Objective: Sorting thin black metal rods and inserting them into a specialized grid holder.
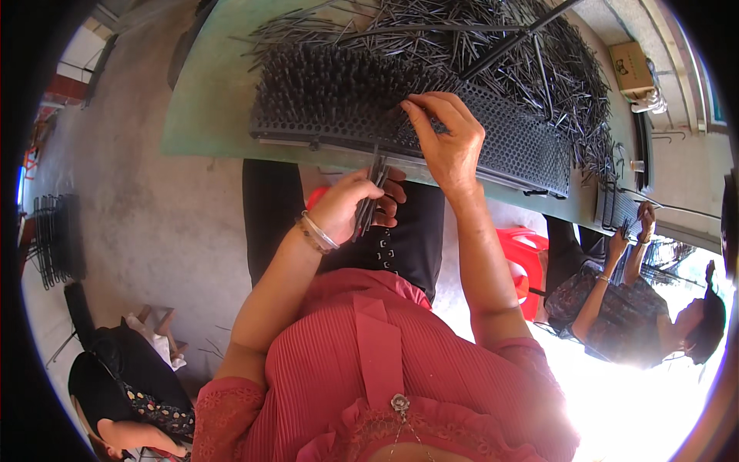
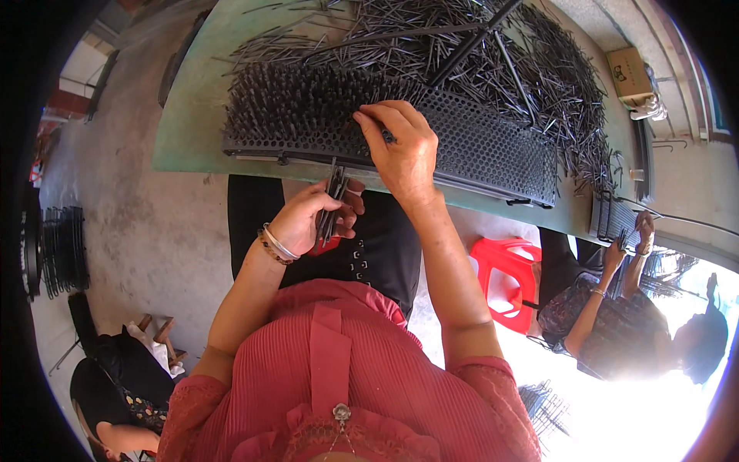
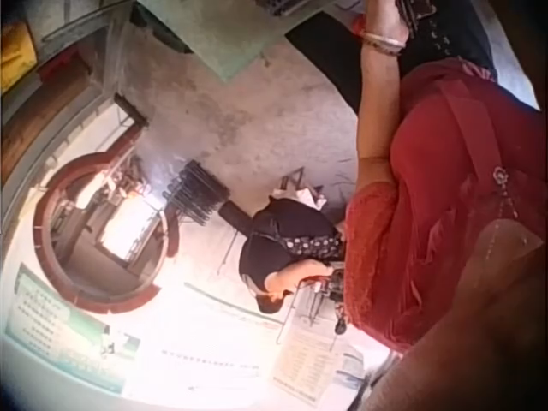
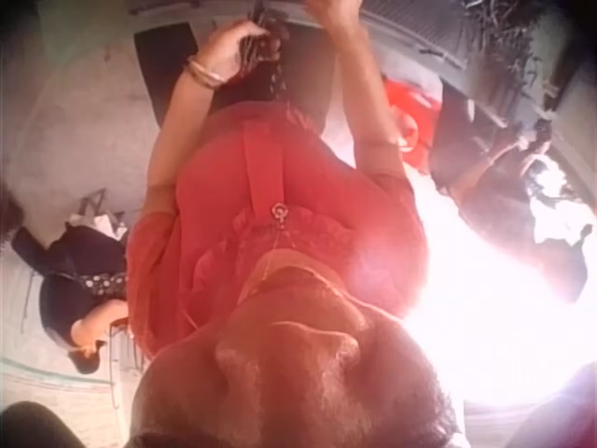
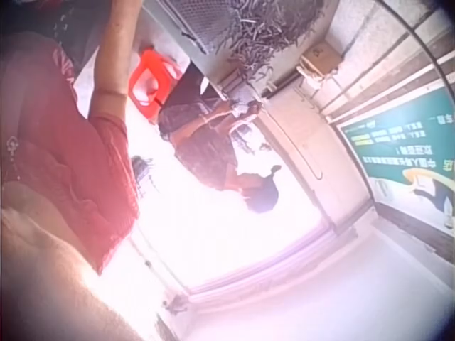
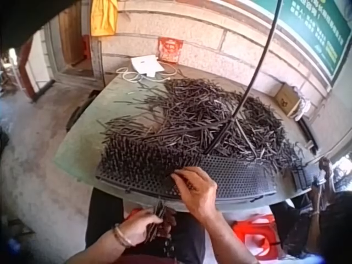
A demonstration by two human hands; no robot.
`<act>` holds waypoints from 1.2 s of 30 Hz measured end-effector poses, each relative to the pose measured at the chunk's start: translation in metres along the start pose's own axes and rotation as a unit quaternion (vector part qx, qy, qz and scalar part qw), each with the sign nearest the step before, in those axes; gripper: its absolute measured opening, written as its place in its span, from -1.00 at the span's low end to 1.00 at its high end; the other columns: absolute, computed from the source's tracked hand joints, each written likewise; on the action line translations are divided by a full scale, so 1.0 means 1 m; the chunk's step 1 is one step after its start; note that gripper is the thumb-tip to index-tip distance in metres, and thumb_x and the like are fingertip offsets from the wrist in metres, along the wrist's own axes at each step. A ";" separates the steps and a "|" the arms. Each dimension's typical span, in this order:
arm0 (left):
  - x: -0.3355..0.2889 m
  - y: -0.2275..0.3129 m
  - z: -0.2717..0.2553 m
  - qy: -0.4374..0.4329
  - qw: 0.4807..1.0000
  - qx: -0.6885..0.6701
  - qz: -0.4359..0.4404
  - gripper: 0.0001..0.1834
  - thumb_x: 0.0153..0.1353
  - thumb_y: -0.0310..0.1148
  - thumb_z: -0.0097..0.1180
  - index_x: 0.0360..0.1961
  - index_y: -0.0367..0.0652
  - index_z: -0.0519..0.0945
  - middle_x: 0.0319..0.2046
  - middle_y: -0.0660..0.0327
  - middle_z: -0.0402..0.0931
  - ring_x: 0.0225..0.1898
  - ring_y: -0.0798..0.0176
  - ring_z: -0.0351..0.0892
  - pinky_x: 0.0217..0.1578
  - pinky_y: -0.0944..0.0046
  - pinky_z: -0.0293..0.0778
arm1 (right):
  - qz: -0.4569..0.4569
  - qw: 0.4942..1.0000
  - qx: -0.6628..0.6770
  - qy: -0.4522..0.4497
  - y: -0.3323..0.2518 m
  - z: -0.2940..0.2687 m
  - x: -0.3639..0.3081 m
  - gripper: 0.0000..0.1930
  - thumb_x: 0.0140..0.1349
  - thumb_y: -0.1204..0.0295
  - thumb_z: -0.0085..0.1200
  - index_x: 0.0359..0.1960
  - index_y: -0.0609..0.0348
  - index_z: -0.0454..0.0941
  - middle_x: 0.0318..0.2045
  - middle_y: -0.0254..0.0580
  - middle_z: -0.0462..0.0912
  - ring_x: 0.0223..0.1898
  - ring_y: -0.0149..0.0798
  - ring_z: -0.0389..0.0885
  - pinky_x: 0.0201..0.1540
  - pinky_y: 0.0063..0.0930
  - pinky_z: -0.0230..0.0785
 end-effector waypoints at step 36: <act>-0.014 0.014 0.004 -0.083 0.990 0.112 0.037 -0.61 0.33 -0.24 -0.08 0.10 -0.22 0.35 -0.36 0.29 0.41 -0.54 0.57 0.18 -0.63 0.59 0.08 | 0.299 0.903 0.256 -0.175 -0.001 0.002 -0.021 -0.80 0.16 0.40 0.17 -0.34 0.36 0.64 -0.47 -0.25 0.65 -0.45 -0.52 0.52 -0.38 -0.67 0.36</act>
Point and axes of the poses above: each hand's wrist, its own x-axis towards the middle knuckle, its own z-axis out of the palm, y = z × x, the point moved 5 cm from there along x, towards the middle knuckle
